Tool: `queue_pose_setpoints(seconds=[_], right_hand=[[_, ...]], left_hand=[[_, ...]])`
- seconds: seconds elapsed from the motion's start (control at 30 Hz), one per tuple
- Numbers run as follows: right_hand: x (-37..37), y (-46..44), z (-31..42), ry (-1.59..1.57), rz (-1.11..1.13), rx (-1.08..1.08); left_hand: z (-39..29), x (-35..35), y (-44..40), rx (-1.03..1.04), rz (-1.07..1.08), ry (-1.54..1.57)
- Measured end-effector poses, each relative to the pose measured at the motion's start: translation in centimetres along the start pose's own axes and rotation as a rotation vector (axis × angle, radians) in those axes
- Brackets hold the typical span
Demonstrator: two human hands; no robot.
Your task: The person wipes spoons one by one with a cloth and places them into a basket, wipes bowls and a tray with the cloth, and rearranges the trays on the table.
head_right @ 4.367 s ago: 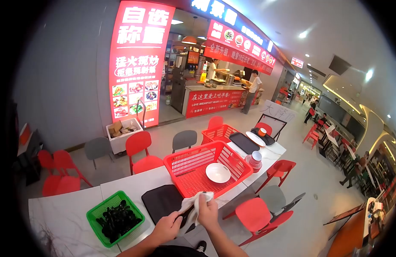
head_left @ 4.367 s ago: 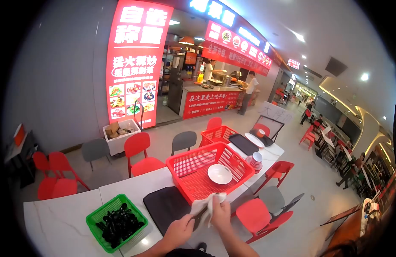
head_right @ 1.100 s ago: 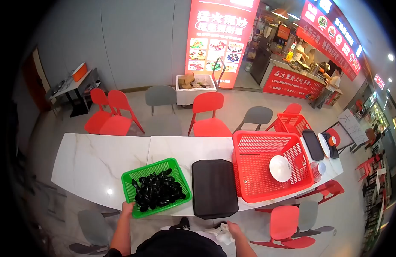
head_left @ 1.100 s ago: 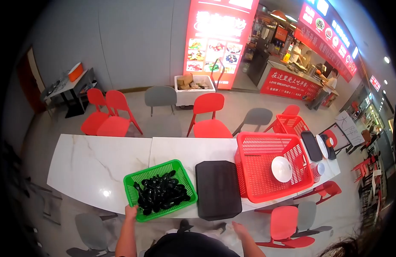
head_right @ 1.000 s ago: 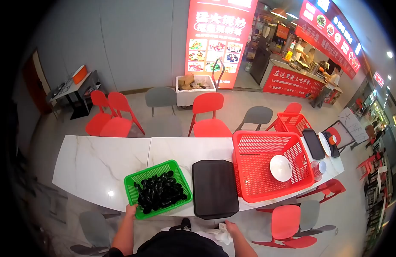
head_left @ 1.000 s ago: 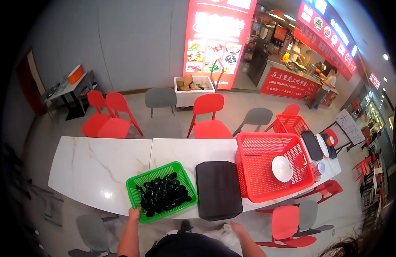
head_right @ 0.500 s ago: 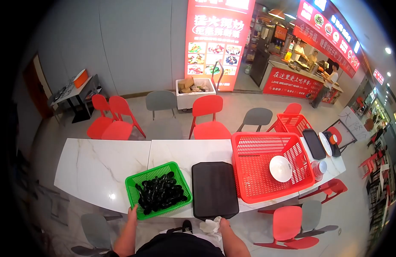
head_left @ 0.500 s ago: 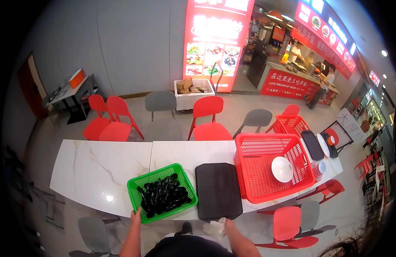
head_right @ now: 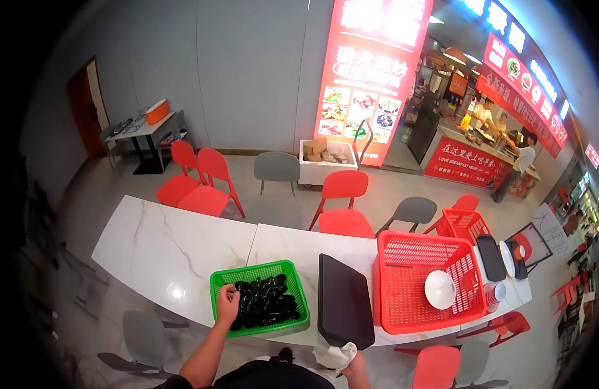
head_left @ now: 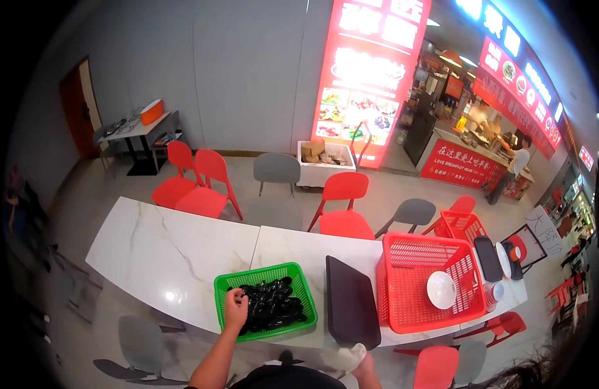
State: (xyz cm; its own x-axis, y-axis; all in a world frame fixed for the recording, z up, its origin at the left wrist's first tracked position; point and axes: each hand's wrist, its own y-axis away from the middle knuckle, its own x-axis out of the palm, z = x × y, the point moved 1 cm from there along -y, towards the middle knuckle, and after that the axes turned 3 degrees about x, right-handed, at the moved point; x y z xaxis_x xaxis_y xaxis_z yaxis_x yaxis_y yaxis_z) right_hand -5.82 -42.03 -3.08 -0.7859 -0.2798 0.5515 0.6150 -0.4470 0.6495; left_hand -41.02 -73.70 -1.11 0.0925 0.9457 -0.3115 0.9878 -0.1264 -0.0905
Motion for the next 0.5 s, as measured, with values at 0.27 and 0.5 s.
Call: queue_pose_setpoints(seconds=[0.27,0.5], right_hand=[[0.1,-0.2,0.2,0.126,0.116,0.055],[3.5,2.1,1.3,0.227,0.149,0.063]], left_hand=[[-4.4,6.6,-4.4,-0.605,0.479,0.548],[-2.7,11.0,-6.5,-0.675,0.619,0.556]])
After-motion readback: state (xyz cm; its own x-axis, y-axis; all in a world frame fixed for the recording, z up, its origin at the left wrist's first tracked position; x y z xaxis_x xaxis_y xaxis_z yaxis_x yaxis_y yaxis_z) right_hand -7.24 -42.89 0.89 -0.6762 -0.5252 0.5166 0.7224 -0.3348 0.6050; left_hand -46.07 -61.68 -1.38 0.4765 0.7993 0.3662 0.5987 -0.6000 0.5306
